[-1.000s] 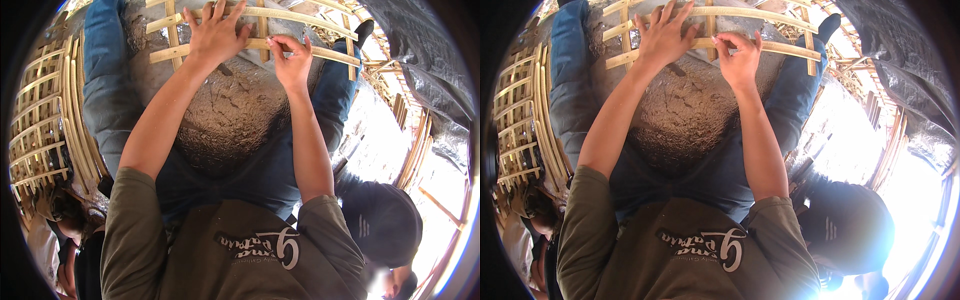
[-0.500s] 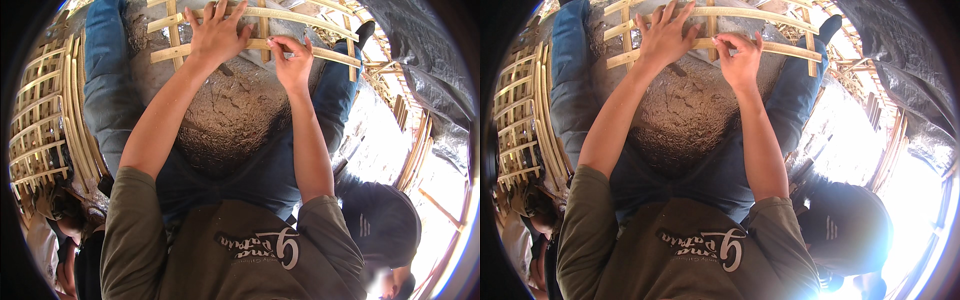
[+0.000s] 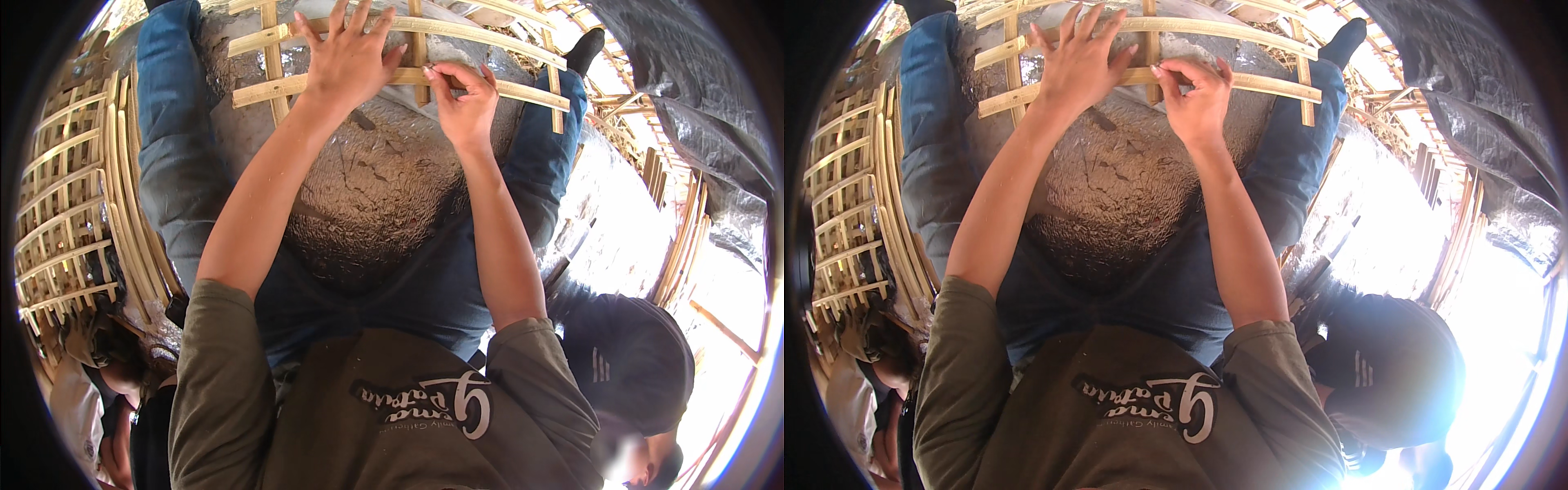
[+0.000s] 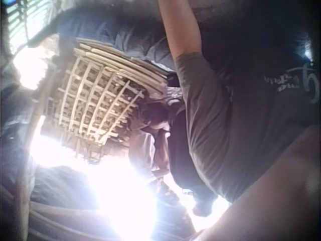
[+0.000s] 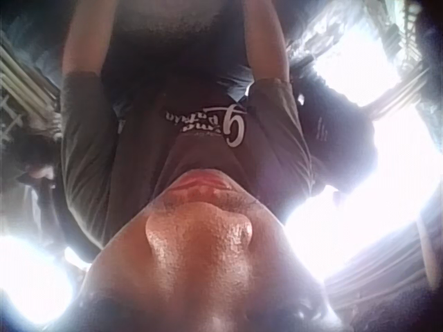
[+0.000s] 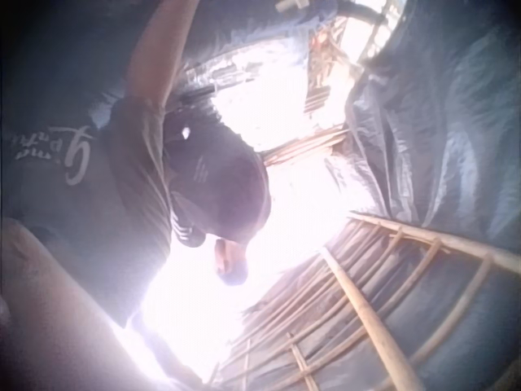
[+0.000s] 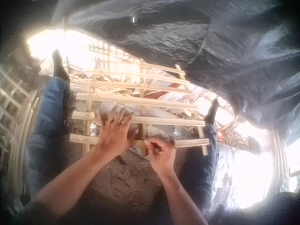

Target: The person sits on the ground and weaves thin bamboo strips into a rectangular frame, using a hammer to tap the strips into place. The person adjusts the strips and continues weaving the basket structure.

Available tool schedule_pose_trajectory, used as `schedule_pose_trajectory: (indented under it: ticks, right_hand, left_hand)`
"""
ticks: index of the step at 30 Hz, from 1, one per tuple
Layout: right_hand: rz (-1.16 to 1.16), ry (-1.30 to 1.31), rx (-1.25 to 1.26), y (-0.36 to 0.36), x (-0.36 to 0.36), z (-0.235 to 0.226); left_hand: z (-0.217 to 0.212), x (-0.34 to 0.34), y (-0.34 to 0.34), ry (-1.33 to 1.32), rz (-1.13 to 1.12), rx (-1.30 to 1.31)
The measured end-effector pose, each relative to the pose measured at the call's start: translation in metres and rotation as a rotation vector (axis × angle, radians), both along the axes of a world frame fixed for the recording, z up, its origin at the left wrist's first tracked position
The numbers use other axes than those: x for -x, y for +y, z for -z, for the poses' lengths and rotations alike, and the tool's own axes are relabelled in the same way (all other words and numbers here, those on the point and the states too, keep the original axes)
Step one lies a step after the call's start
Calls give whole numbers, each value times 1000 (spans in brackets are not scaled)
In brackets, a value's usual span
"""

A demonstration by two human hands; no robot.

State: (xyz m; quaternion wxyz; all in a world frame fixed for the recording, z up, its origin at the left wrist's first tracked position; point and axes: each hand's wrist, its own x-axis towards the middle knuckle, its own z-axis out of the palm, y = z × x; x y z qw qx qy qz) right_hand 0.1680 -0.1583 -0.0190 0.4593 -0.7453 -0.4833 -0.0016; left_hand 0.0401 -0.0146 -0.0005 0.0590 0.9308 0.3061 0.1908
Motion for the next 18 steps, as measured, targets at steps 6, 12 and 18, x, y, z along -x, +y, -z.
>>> schedule_pose_trajectory:
  ticks: [6,12,18]
  right_hand:
    - [17,-36,47,1,5,-6]
    - [16,-27,53,0,3,-6]
    - [13,-8,30,2,4,-4]
  left_hand:
    - [13,-6,7,-245,167,-43]
    - [14,-2,16,-317,363,181]
    - [-6,0,23,-262,425,386]
